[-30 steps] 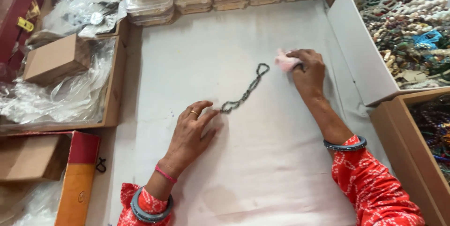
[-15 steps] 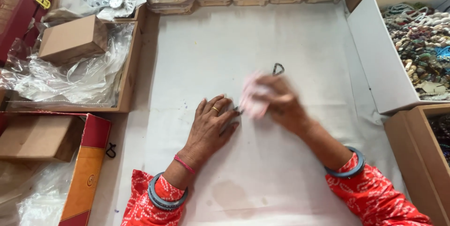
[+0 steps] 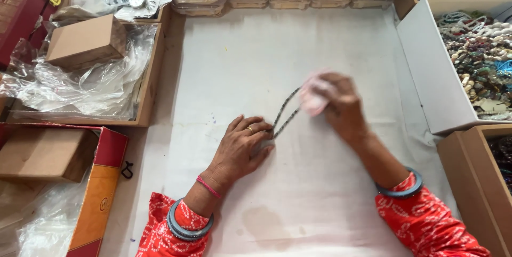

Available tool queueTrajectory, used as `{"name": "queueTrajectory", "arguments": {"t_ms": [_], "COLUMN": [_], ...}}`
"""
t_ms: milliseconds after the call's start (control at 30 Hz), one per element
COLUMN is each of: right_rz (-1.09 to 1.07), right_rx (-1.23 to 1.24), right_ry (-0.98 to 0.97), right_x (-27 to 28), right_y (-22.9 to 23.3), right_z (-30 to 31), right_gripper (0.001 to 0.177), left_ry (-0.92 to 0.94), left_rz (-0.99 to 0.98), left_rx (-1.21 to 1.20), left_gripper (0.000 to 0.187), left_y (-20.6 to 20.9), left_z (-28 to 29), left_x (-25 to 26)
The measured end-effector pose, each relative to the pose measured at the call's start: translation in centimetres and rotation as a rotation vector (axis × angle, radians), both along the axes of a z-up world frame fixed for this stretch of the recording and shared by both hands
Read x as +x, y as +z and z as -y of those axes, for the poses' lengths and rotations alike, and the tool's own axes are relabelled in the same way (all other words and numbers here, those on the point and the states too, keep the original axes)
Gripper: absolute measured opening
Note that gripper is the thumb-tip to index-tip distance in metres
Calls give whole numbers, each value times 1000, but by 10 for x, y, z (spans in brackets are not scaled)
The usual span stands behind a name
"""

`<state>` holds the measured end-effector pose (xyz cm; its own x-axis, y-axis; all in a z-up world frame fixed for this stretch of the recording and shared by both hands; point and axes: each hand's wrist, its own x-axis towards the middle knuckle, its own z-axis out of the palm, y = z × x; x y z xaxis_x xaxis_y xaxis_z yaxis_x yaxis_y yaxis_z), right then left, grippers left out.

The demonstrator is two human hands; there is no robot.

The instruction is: The person places a small item into a beige pouch and ties it shut. They then wipe the inside of a clear plastic container with a pink cloth. Next, they take a beaded necklace from a box, wipe it with the cloth, and place it into a small plastic bag.

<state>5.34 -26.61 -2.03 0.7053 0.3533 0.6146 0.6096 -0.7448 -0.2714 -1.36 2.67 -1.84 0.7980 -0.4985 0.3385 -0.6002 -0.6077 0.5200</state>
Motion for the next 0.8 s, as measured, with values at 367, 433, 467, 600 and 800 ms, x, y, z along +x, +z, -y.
{"name": "queueTrajectory", "arguments": {"t_ms": [367,433,467,600,800], "right_rz": [-68,-75,-73,17,-18], "right_rx": [-156,-129,-130,-147,-320], "right_ry": [-18,-212,-214,38,154], "right_x": [7,13,9,-14,-20], "right_y": [12,1,4,15,9], "right_z": [6,24,18,-23,-34], "right_gripper": [42,40,40,47,48], "left_ry": [10,5,3,6,24], "left_rz": [30,39,41,23,-2], "left_rx": [-53,-33,-34,14,71], "left_gripper": [13,23,23,30,31], "left_y": [0,-1,0,5,4], "left_z": [-4,-3,-2,-1,0], "left_x": [-1,-2,-2,-2,-1]}}
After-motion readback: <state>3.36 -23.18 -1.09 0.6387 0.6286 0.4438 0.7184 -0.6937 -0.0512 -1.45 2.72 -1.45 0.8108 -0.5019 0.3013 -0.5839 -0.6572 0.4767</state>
